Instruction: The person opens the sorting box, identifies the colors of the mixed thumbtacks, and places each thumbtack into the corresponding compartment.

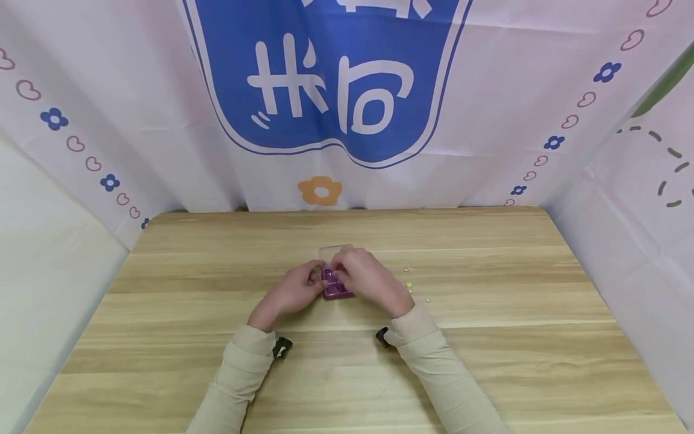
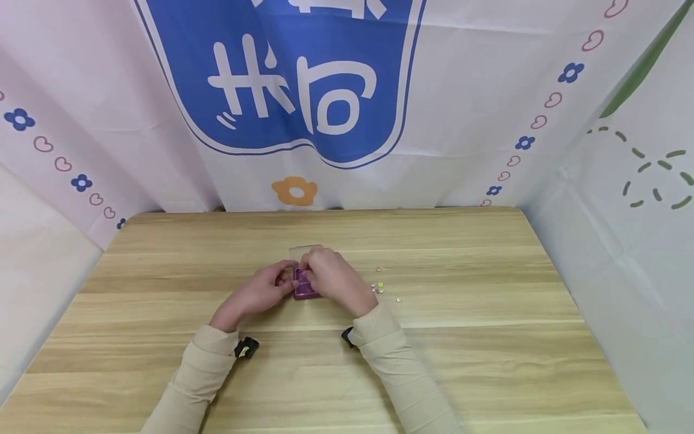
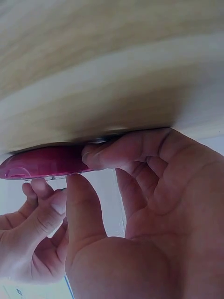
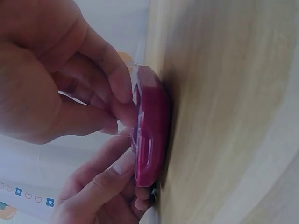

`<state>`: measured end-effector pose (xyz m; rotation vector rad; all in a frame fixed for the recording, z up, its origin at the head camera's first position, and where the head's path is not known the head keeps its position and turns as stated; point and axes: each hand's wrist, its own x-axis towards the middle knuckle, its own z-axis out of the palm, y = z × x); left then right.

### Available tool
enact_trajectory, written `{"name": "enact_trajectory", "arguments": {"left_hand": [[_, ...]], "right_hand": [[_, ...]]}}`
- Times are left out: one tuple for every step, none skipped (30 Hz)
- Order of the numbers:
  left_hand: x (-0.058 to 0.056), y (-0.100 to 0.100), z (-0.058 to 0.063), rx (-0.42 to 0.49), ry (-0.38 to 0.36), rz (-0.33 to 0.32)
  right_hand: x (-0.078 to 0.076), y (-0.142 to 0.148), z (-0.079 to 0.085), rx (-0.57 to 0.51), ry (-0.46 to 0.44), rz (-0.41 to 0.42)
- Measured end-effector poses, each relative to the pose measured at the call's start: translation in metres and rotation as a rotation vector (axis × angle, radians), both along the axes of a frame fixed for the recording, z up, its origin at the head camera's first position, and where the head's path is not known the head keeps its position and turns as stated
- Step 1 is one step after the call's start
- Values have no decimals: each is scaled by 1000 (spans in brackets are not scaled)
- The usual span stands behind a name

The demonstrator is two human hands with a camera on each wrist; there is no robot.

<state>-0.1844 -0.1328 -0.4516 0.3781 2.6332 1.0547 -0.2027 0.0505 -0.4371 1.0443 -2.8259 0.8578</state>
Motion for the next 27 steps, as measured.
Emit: {"name": "enact_trajectory", "arguments": {"left_hand": [[0, 0, 0, 1, -3, 2], [0, 0, 0, 3, -6, 5], [0, 0, 0, 4, -9, 6], [0, 0, 0, 4, -13, 7], [0, 0, 0, 1, -17, 9], [0, 0, 0, -1, -21, 11], [0, 0, 0, -4, -23, 12], [0, 0, 1, -6, -23, 11], [0, 0, 1, -8, -23, 11], [0, 0, 1, -9, -24, 11], [0, -1, 1, -11, -24, 13], [0, -1, 1, -12, -24, 14], [0, -1, 1, -13, -25, 15], [0, -1, 1, -13, -27, 16], [0, -1, 1, -13, -29, 17], [0, -1, 2, -13, -30, 17], [0, -1, 2, -12, -31, 17], [1, 0, 2, -10, -31, 16], [1, -1, 2, -8, -30, 14], [1, -1, 2, -7, -28, 12], [1, -1, 2, -5, -24, 7], [1, -1, 2, 1, -19, 2], [1, -1, 2, 12, -19, -4], [1, -1, 1, 23, -19, -11], [2, -1, 1, 32, -23, -15], [2, -1, 1, 39, -28, -18], [2, -1, 1, 45, -32, -21]], "right_hand": [[0, 0, -1, 1, 0, 5], [0, 0, -2, 2, 0, 11], [-1, -1, -3, 4, -2, 16], [-1, -1, -4, 5, -2, 19], [-1, -1, -5, 7, -3, 21], [-1, -2, -6, 9, -6, 23], [-2, -2, -6, 11, -9, 23], [-2, -2, -7, 12, -14, 22], [-2, -2, -7, 15, -19, 20], [-2, -3, -7, 17, -23, 19], [-1, -3, -7, 19, -26, 18], [-1, -3, -6, 21, -27, 18], [-1, -3, -6, 23, -28, 17], [-1, -3, -6, 24, -29, 15], [-1, -3, -6, 25, -30, 14], [-1, -3, -6, 25, -30, 14], [0, -3, -6, 26, -30, 13], [0, -3, -6, 24, -32, 12], [0, -3, -6, 22, -32, 12], [0, -3, -5, 18, -33, 12], [0, -3, -5, 16, -33, 11], [0, -3, -5, 13, -32, 12], [0, -2, -6, 11, -32, 11], [0, -2, -6, 9, -32, 11], [-1, -2, -6, 8, -31, 11], [-1, -2, -6, 5, -32, 11], [-1, -2, -7, 4, -34, 12]]}}
